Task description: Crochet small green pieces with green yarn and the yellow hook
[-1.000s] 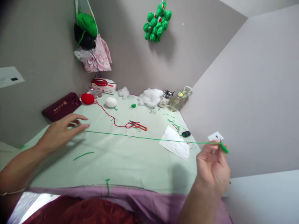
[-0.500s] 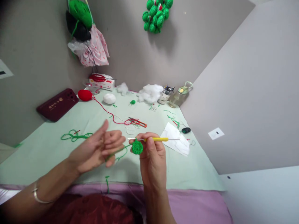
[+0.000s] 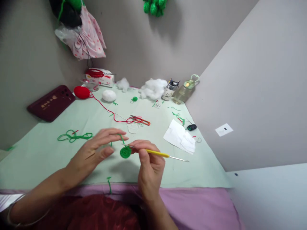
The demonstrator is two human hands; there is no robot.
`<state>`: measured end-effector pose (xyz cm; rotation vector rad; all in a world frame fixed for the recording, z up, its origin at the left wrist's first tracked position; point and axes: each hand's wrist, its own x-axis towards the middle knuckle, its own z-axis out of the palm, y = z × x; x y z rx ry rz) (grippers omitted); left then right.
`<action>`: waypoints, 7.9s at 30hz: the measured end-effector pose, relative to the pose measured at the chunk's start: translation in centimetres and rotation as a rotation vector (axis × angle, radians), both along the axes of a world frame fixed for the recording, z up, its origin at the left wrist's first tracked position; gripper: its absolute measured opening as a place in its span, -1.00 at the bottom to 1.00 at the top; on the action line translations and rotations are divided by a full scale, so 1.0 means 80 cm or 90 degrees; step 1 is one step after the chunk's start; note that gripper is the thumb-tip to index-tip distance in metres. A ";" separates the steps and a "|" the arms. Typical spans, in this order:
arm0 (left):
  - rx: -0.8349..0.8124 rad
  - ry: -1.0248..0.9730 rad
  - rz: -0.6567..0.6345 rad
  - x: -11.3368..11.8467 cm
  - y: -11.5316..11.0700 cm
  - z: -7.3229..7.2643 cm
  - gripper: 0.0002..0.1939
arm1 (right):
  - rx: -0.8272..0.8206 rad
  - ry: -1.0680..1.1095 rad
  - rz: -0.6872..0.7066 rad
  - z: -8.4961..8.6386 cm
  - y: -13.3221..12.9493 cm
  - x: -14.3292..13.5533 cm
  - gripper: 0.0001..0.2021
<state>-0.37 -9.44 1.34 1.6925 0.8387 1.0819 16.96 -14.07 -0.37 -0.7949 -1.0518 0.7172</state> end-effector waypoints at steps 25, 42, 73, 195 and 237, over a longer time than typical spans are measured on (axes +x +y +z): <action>-0.499 -0.390 -0.093 0.025 -0.017 -0.012 -0.53 | -0.072 0.012 -0.015 -0.032 0.004 -0.010 -0.84; -0.424 -0.306 -0.066 0.018 -0.015 -0.016 -0.68 | -0.104 0.047 0.047 -0.017 0.009 -0.001 -0.82; -0.407 -0.330 -0.012 0.026 -0.019 -0.016 -0.56 | -0.021 -0.227 -0.059 -0.017 0.000 -0.005 -0.77; -0.388 -0.277 0.026 0.022 -0.023 -0.018 -0.53 | 0.199 -0.577 -0.227 -0.032 -0.014 -0.003 -0.68; -0.044 0.265 0.197 -0.138 0.027 -0.031 -0.61 | 0.078 -0.887 0.172 0.049 0.236 -0.090 -0.67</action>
